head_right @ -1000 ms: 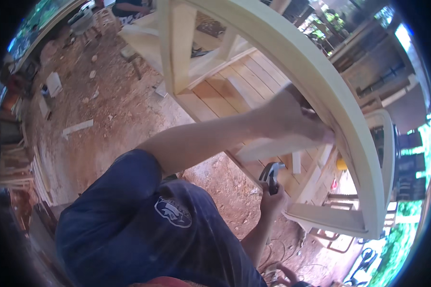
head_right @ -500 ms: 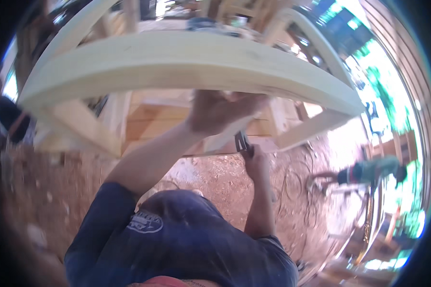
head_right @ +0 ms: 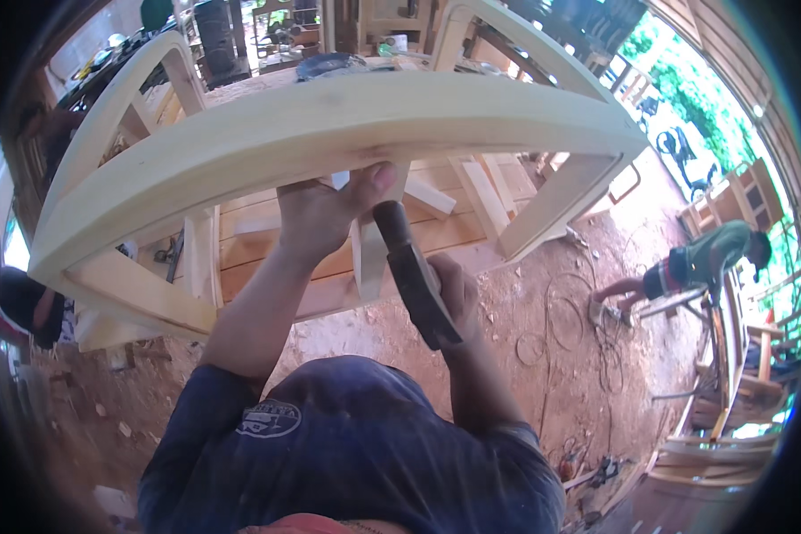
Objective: The person sands the surface of a wooden board using a power sander, fits wooden pieces together to form a frame, hammers nails into the joints to secure them, and uses a square tool to check the alignment of the components.
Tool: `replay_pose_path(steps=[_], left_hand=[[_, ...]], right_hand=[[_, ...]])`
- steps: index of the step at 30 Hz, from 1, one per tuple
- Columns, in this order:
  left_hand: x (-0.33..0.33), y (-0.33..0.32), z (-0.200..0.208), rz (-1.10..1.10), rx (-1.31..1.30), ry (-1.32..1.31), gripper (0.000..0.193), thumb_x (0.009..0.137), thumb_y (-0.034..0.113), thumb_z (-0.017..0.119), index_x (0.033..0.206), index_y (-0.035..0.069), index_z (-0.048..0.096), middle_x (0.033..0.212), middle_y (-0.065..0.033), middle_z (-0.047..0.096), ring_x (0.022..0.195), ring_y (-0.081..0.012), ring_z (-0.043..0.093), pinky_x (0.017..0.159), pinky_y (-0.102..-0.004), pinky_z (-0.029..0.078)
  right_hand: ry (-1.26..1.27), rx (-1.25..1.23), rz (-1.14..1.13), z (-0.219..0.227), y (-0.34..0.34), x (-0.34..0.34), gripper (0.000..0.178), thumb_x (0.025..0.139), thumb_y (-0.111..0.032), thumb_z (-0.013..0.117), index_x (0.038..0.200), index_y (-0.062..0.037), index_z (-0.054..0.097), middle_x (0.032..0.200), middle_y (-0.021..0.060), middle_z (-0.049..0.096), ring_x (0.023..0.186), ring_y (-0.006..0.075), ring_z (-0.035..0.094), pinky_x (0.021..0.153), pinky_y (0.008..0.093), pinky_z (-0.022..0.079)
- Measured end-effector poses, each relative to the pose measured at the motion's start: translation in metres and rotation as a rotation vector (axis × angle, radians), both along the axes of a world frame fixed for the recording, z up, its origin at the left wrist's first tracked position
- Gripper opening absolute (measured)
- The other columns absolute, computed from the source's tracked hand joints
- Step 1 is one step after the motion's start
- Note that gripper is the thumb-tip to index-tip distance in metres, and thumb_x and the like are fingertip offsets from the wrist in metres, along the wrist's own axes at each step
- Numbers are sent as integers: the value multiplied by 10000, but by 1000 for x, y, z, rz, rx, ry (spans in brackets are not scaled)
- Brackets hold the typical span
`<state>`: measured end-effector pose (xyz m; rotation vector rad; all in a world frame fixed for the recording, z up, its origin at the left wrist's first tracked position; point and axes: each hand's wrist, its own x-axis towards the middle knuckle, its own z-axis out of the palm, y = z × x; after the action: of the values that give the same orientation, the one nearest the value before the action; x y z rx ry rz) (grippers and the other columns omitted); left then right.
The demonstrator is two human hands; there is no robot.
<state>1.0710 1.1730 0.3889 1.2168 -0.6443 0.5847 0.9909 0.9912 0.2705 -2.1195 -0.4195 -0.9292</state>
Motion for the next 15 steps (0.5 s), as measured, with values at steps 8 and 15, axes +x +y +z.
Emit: replay_pose_path(steps=[8,15], left_hand=[[3,1,-13,-72,-23,69,518,808,-54,800,1293,19,632,1251,-80,667,1193,-189,630,1057,-380,499],[-6,8,-14,-117,-84,220,385,841,25,806,1200,7,666,1048,-52,720,902,-163,704,800,-306,599]], right_hand=[[-132,-177,218,22,-13,11,308,823,-106,759,1029,3,558,766,169,621,613,362,631,556,441,491],[-111,-200,255,2,-28,24,320,833,-123,759,1074,-8,582,764,159,621,634,334,639,581,416,493]])
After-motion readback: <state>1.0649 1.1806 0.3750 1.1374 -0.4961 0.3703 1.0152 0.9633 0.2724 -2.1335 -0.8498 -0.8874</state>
